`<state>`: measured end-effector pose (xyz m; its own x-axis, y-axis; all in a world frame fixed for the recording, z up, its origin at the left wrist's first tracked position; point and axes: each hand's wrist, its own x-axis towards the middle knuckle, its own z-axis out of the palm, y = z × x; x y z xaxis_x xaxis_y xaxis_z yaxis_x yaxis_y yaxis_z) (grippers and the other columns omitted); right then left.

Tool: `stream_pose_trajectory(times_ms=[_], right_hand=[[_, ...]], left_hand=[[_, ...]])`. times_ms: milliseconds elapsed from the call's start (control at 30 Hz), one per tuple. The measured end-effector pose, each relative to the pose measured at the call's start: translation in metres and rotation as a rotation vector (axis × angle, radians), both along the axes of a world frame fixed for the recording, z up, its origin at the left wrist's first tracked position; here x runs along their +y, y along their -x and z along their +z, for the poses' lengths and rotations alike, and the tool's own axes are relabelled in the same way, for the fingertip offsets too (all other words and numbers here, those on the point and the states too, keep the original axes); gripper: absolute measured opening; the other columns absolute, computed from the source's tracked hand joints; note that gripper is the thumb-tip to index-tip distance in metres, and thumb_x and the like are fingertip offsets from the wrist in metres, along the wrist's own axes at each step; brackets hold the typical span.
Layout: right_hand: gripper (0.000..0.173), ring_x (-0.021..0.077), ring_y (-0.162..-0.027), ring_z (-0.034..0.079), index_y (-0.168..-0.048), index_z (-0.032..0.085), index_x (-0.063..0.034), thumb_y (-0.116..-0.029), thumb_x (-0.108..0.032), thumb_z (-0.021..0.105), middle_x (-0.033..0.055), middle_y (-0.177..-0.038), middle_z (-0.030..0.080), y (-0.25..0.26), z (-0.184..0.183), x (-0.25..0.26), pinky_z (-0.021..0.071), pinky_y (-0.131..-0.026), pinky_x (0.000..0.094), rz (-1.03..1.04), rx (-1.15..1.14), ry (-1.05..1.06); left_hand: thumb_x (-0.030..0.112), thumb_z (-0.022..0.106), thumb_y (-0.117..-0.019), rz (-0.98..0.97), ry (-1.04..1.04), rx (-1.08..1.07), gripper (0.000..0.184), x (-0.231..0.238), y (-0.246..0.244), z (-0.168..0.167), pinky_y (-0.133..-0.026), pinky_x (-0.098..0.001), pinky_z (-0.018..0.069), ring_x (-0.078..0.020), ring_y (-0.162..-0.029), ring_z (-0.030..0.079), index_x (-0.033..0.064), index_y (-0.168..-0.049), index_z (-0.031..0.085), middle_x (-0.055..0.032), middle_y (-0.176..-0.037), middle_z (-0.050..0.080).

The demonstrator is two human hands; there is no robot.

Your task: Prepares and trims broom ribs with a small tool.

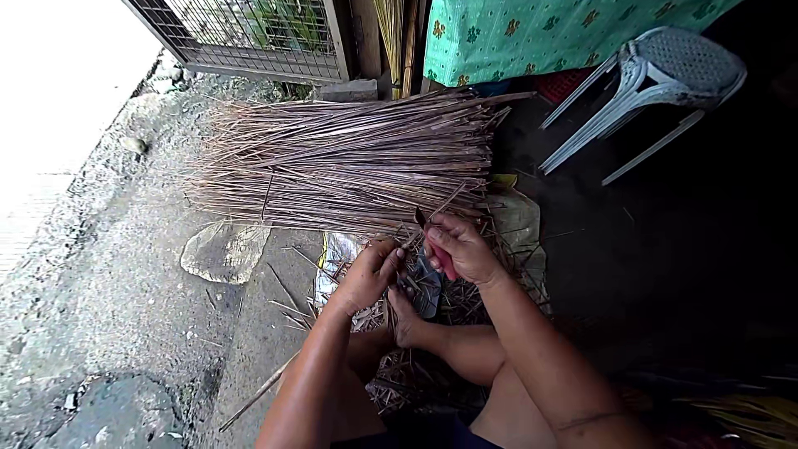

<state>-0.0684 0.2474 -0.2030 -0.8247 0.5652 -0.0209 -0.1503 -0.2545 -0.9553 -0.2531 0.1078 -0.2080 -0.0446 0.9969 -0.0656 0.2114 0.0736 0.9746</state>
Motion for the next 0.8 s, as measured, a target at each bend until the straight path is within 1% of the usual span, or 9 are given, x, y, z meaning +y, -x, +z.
stream_pose_trajectory(times_ms=[33, 167, 233, 333, 433, 533, 633, 700, 800], right_hand=[[0.022, 0.0103, -0.053, 0.057, -0.113, 0.064, -0.0070, -0.1074, -0.023, 0.051, 0.0049, -0.072, 0.063, 0.001, -0.001, 0.001, 0.0525, -0.050, 0.0247, -0.054, 0.008, -0.003], [0.028, 0.0099, -0.052, 0.056, -0.123, 0.062, -0.0083, -0.1094, -0.025, 0.045, 0.0034, -0.074, 0.061, -0.013, 0.004, 0.023, 0.0531, -0.048, 0.0240, -0.265, 0.024, -0.009], [0.029, 0.0103, -0.052, 0.057, -0.124, 0.062, -0.0085, -0.1087, -0.027, 0.046, 0.0040, -0.073, 0.063, -0.018, 0.007, 0.025, 0.0530, -0.048, 0.0243, -0.220, 0.026, -0.027], [0.025, 0.0104, -0.051, 0.058, -0.109, 0.064, -0.0046, -0.1068, -0.026, 0.051, 0.0055, -0.071, 0.065, -0.010, 0.004, 0.015, 0.0519, -0.048, 0.0245, 0.020, -0.023, -0.087], [0.025, 0.0068, -0.052, 0.056, -0.114, 0.067, -0.0032, -0.1054, -0.024, 0.054, 0.0027, -0.070, 0.064, -0.007, 0.001, 0.013, 0.0488, -0.048, 0.0211, 0.120, -0.074, -0.194], [0.026, 0.0071, -0.050, 0.054, -0.119, 0.068, -0.0047, -0.1055, -0.023, 0.055, 0.0022, -0.070, 0.064, -0.016, -0.007, 0.026, 0.0486, -0.047, 0.0218, -0.081, -0.096, -0.222], [0.029, 0.0071, -0.050, 0.053, -0.127, 0.063, -0.0094, -0.1093, -0.026, 0.047, 0.0003, -0.073, 0.061, -0.033, -0.011, 0.052, 0.0493, -0.046, 0.0214, -0.289, -0.146, -0.144], [0.032, 0.0085, -0.048, 0.054, -0.131, 0.061, -0.0084, -0.1099, -0.025, 0.043, 0.0018, -0.071, 0.060, -0.040, -0.009, 0.060, 0.0505, -0.045, 0.0223, -0.284, -0.137, -0.066], [0.034, 0.0105, -0.052, 0.058, -0.134, 0.058, -0.0088, -0.1084, -0.025, 0.044, 0.0045, -0.073, 0.065, -0.029, -0.002, 0.043, 0.0527, -0.049, 0.0248, -0.145, -0.151, -0.002]], left_hand=[[0.025, 0.043, -0.1108, -0.013, 0.013, 0.024, 0.030, -0.001, 0.001, -0.001, -0.057, -0.0248, 0.0540, -0.0090, -0.060, 0.062, 0.0045, -0.108, 0.064, -0.0020, -0.081, 0.069], [0.028, 0.046, -0.1099, -0.013, 0.048, 0.218, 0.029, -0.004, 0.009, -0.006, -0.064, -0.0274, 0.0556, -0.0083, -0.064, 0.062, 0.0072, -0.113, 0.065, -0.0002, -0.078, 0.065], [0.027, 0.043, -0.1103, -0.002, 0.014, 0.259, 0.031, -0.001, 0.008, -0.005, -0.062, -0.0261, 0.0522, -0.0066, -0.063, 0.058, 0.0080, -0.112, 0.067, 0.0018, -0.076, 0.063], [0.027, 0.042, -0.1106, -0.005, -0.035, 0.238, 0.031, 0.000, 0.005, -0.003, -0.061, -0.0241, 0.0499, -0.0047, -0.061, 0.056, 0.0080, -0.109, 0.068, 0.0034, -0.074, 0.061], [0.025, 0.043, -0.1103, -0.015, -0.069, 0.206, 0.031, -0.002, 0.007, -0.002, -0.061, -0.0224, 0.0495, -0.0038, -0.062, 0.056, 0.0068, -0.109, 0.068, 0.0039, -0.074, 0.061], [0.025, 0.044, -0.1102, -0.023, -0.033, 0.244, 0.030, -0.002, 0.007, 0.000, -0.062, -0.0243, 0.0500, -0.0051, -0.062, 0.055, 0.0074, -0.105, 0.067, 0.0031, -0.071, 0.058], [0.028, 0.043, -0.1103, -0.035, 0.029, 0.273, 0.033, -0.007, 0.012, -0.003, -0.064, -0.0245, 0.0502, -0.0047, -0.063, 0.056, 0.0078, -0.105, 0.068, 0.0035, -0.073, 0.059], [0.030, 0.044, -0.1099, 0.001, 0.056, 0.306, 0.033, -0.009, 0.016, -0.001, -0.068, -0.0260, 0.0515, -0.0050, -0.067, 0.058, 0.0079, -0.108, 0.070, 0.0030, -0.076, 0.062], [0.029, 0.050, -0.1082, 0.081, 0.056, 0.339, 0.029, -0.004, 0.012, 0.000, -0.073, -0.0307, 0.0542, -0.0086, -0.072, 0.062, 0.0077, -0.114, 0.069, -0.0009, -0.083, 0.066]])
